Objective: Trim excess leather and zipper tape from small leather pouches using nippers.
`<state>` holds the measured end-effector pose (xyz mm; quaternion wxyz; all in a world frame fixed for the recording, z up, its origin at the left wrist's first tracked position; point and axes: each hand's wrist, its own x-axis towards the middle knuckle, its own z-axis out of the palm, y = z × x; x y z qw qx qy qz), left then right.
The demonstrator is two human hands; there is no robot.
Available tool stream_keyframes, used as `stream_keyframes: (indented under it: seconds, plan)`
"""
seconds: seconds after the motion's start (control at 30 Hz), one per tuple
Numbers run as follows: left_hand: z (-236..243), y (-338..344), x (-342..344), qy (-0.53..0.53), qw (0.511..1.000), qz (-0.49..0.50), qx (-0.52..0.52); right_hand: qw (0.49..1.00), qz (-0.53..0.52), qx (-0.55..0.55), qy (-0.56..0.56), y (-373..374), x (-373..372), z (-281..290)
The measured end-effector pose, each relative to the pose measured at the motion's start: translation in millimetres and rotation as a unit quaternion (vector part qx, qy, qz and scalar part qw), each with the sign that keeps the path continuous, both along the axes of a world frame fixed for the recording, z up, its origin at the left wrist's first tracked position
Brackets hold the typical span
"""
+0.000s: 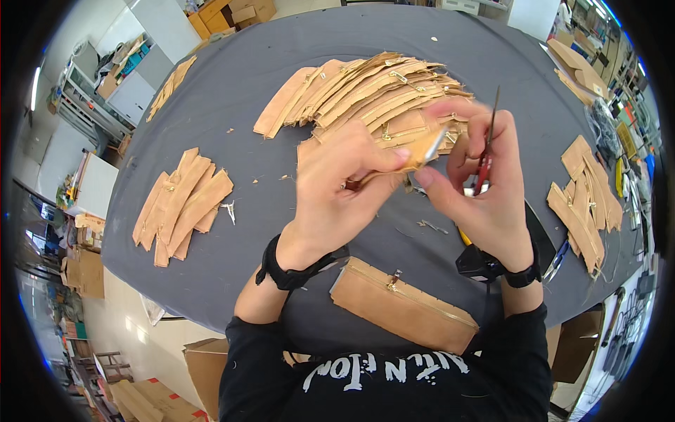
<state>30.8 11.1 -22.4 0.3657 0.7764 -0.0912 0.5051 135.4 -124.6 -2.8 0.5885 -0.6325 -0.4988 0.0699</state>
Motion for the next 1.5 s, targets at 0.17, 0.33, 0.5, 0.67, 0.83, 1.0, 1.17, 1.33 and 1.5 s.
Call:
stream_keyframes:
  seconds: [0.17,0.33,0.5,0.67,0.83,1.0,1.17,1.33,1.5]
  plan:
    - [3,0,1,0.188,0.982,0.002,-0.023,0.987,-0.030,0.136,0.083,2,8,-2]
    - [9,31,-7,0.352,0.934,-0.056,-0.025,0.938,-0.091,0.302,0.143,-14,40,11]
    - [15,54,-22,0.224,0.951,-0.106,-0.184,0.924,-0.080,0.337,0.163,-31,69,20]
    - [18,34,-11,0.001,0.937,-0.132,-0.323,0.942,-0.319,0.104,-0.015,-12,75,8]
    - [13,26,-7,0.014,0.957,-0.045,-0.286,0.981,-0.190,-0.019,-0.043,-7,27,9]
    - [15,11,-3,0.078,0.959,-0.039,-0.270,0.991,-0.064,-0.058,-0.103,-13,2,14]
    - [3,7,3,0.059,0.987,0.007,-0.151,0.977,-0.082,-0.044,-0.190,-8,-3,1]
    - [2,7,6,-0.015,0.999,0.039,0.017,0.968,-0.093,-0.019,-0.232,-6,-6,-1]
    - [2,3,5,0.003,0.999,0.031,-0.016,0.966,-0.099,-0.009,-0.240,-10,-10,1]
